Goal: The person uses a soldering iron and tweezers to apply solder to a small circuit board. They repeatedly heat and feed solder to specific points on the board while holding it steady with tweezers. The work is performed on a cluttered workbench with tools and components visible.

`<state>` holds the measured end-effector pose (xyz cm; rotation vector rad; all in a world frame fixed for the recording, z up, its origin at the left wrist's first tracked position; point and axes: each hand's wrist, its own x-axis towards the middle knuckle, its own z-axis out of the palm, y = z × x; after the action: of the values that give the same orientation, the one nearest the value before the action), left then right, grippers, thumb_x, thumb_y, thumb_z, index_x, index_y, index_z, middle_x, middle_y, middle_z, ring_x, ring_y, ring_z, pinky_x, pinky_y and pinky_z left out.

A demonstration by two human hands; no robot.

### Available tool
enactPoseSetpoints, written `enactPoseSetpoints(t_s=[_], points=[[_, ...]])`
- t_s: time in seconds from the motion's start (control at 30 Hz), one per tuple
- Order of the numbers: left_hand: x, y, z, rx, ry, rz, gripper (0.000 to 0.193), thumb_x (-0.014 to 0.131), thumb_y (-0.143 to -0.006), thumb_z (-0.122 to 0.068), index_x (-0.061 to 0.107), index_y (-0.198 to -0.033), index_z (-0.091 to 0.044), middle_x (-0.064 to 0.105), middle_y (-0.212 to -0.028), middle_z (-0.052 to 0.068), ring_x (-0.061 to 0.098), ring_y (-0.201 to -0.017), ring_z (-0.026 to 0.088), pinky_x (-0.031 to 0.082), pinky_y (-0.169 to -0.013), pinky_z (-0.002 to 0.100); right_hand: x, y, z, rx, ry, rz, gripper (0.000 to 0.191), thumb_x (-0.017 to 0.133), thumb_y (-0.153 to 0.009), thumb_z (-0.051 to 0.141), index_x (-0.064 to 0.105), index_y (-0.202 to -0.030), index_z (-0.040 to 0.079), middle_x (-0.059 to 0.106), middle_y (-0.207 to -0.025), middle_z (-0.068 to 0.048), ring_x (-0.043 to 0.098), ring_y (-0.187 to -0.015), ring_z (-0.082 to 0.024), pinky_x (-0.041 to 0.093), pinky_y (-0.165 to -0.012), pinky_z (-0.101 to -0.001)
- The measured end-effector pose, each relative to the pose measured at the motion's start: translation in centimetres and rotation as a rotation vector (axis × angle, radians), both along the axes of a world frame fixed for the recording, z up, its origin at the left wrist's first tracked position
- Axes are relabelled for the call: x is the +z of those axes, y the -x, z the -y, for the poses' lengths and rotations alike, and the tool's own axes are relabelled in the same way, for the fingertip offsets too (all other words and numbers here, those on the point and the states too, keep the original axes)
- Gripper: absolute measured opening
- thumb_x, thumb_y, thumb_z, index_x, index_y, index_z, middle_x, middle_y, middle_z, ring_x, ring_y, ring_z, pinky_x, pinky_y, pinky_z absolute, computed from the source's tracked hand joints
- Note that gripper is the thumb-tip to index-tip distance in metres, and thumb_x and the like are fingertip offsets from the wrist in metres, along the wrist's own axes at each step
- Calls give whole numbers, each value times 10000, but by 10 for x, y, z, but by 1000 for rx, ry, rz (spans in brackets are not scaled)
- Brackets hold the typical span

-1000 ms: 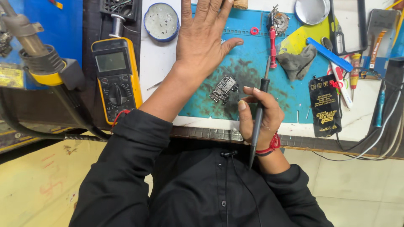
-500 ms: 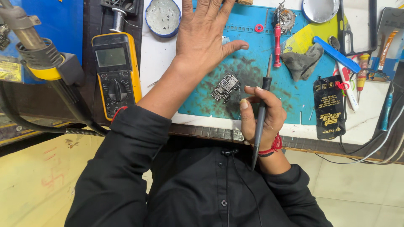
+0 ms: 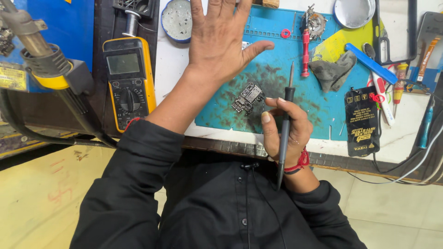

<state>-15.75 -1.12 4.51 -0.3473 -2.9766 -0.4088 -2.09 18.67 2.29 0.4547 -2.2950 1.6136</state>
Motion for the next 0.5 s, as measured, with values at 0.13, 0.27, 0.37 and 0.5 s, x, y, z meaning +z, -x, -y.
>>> enactPoseSetpoints(t_s=[0.13, 0.27, 0.37, 0.5], points=[[1, 9, -1, 97, 84, 119, 1019, 303, -1011, -884, 361, -1606, -58, 314, -1644, 210, 165, -1547, 375, -9, -1210, 657, 0, 0, 0, 11, 11, 7, 366, 706, -1023, 8, 528, -1342, 32, 740, -1189, -156, 705, -832, -148, 571, -767, -261], [-9, 9, -3, -65, -29, 57, 892, 298, -1005, -822, 405, -1577, -146, 387, -1613, 131, 247, -1521, 341, 73, -1234, 612, 0, -1, -3, 3, 13, -8, 364, 702, -1017, 4, 528, -1336, 30, 744, -1179, -157, 707, -812, -138, 570, -745, -252], [-18, 6, -3, -143, -1, -257, 866, 320, -1092, -807, 419, -1583, -100, 369, -1623, 185, 209, -1525, 374, 25, -1198, 649, 0, -4, -5, -18, 9, -11, 365, 706, -1013, 1, 532, -1333, 30, 747, -1170, -155, 704, -809, -138, 565, -745, -251], [-25, 5, -4, 28, 22, -98, 909, 330, -1045, -840, 416, -1577, -107, 367, -1592, 181, 197, -1499, 398, 33, -1183, 676, 0, -5, -6, -17, 27, -1, 358, 709, -1019, -4, 541, -1334, 26, 746, -1167, -152, 704, -808, -138, 568, -747, -251]])
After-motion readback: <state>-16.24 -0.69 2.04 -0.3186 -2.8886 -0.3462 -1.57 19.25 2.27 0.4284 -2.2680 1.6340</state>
